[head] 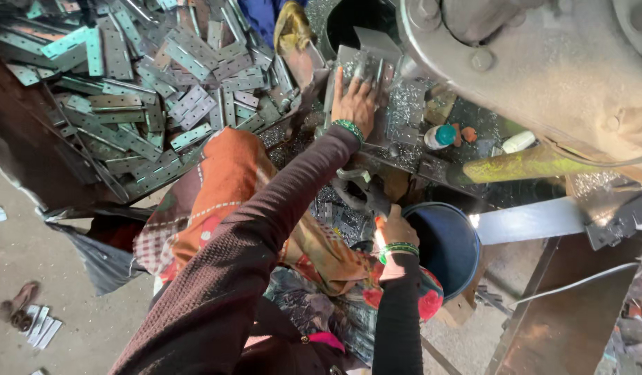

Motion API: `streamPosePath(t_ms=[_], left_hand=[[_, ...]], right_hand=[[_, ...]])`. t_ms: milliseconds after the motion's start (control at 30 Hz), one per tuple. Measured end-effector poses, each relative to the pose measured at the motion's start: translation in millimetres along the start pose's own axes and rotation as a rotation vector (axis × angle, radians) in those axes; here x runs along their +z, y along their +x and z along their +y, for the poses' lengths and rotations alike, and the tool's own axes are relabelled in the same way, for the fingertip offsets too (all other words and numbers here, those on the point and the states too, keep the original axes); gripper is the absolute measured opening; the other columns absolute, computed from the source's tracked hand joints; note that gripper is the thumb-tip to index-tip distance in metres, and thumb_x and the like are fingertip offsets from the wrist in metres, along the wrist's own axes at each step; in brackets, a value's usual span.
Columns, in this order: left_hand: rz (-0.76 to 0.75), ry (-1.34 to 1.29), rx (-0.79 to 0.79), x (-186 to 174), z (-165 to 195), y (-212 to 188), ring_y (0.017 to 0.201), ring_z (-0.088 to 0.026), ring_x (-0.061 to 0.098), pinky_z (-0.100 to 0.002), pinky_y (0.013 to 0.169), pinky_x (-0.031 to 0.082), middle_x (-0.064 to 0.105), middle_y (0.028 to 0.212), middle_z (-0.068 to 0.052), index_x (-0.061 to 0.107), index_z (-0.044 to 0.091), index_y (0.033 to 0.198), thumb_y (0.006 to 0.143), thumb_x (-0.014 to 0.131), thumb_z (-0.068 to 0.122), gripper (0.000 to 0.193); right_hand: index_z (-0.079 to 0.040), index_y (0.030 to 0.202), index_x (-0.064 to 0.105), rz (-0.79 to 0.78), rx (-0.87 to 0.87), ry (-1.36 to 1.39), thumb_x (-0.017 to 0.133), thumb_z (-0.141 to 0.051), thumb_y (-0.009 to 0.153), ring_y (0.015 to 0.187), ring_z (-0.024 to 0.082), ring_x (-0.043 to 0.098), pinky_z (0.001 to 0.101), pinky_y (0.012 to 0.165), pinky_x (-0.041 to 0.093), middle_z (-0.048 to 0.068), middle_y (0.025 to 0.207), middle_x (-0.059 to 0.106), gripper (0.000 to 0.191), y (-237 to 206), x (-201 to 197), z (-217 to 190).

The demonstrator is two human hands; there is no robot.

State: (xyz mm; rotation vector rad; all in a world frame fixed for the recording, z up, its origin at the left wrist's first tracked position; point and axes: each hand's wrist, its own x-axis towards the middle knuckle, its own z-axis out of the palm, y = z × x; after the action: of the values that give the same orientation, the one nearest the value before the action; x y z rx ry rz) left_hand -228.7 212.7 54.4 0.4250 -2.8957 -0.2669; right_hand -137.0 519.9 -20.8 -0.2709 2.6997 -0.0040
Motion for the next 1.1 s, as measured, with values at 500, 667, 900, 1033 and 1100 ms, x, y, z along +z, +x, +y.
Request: streamPosePath(t_ms=[500, 667, 900, 1033, 1100], left_hand=[[-0.107, 0.043, 0.012, -31, -14, 19, 0.151, -0.025, 0.029, -0.069, 0.116, -0.017, 0.050, 0.153, -0.004, 0.059, 0.017, 0.143, 0.096, 0.046, 0.022, 0.049], [-0.113, 0.044, 0.021, -29, -13, 20, 0.153, -0.025, 0.028, -0.067, 0.115, -0.017, 0.045, 0.159, -0.004, 0.059, 0.015, 0.142, 0.095, 0.046, 0.023, 0.050], [-0.106, 0.115, 0.055, -22, -19, 31, 0.153, -0.024, 0.025, -0.069, 0.116, -0.017, 0.039, 0.162, -0.002, 0.049, 0.019, 0.151, 0.099, 0.040, 0.023, 0.052], [-0.182, 0.167, 0.081, -27, -22, 34, 0.156, -0.025, 0.020, -0.070, 0.114, -0.018, 0.038, 0.164, -0.003, 0.047, 0.020, 0.154, 0.098, 0.041, 0.024, 0.056], [-0.134, 0.264, 0.126, -28, -24, 32, 0.159, -0.024, 0.014, -0.070, 0.112, -0.019, 0.041, 0.160, -0.004, 0.045, 0.019, 0.155, 0.099, 0.038, 0.023, 0.056]], right_hand=[[-0.015, 0.130, 0.050, 0.109, -0.017, 0.019, 0.062, -0.038, 0.092, 0.095, 0.048, 0.070, 0.0602, 0.079, 0.054, 0.021, 0.104, 0.073, 0.046, -25, -30, -28], [-0.017, 0.128, 0.050, 0.164, -0.029, 0.029, 0.062, -0.039, 0.094, 0.096, 0.046, 0.070, 0.0595, 0.080, 0.054, 0.019, 0.108, 0.072, 0.043, -33, -40, -34], [-0.013, 0.128, 0.044, 0.259, -0.052, -0.005, 0.063, -0.035, 0.101, 0.087, 0.045, 0.071, 0.0579, 0.071, 0.056, 0.018, 0.107, 0.069, 0.040, -34, 30, -38], [-0.012, 0.124, 0.045, 0.168, -0.033, 0.039, 0.067, -0.039, 0.093, 0.093, 0.047, 0.070, 0.0584, 0.076, 0.056, 0.020, 0.105, 0.071, 0.046, -27, 5, -37], [-0.013, 0.125, 0.046, 0.081, 0.000, 0.032, 0.067, -0.041, 0.093, 0.094, 0.047, 0.069, 0.0596, 0.077, 0.055, 0.021, 0.106, 0.071, 0.048, -27, -17, -37]])
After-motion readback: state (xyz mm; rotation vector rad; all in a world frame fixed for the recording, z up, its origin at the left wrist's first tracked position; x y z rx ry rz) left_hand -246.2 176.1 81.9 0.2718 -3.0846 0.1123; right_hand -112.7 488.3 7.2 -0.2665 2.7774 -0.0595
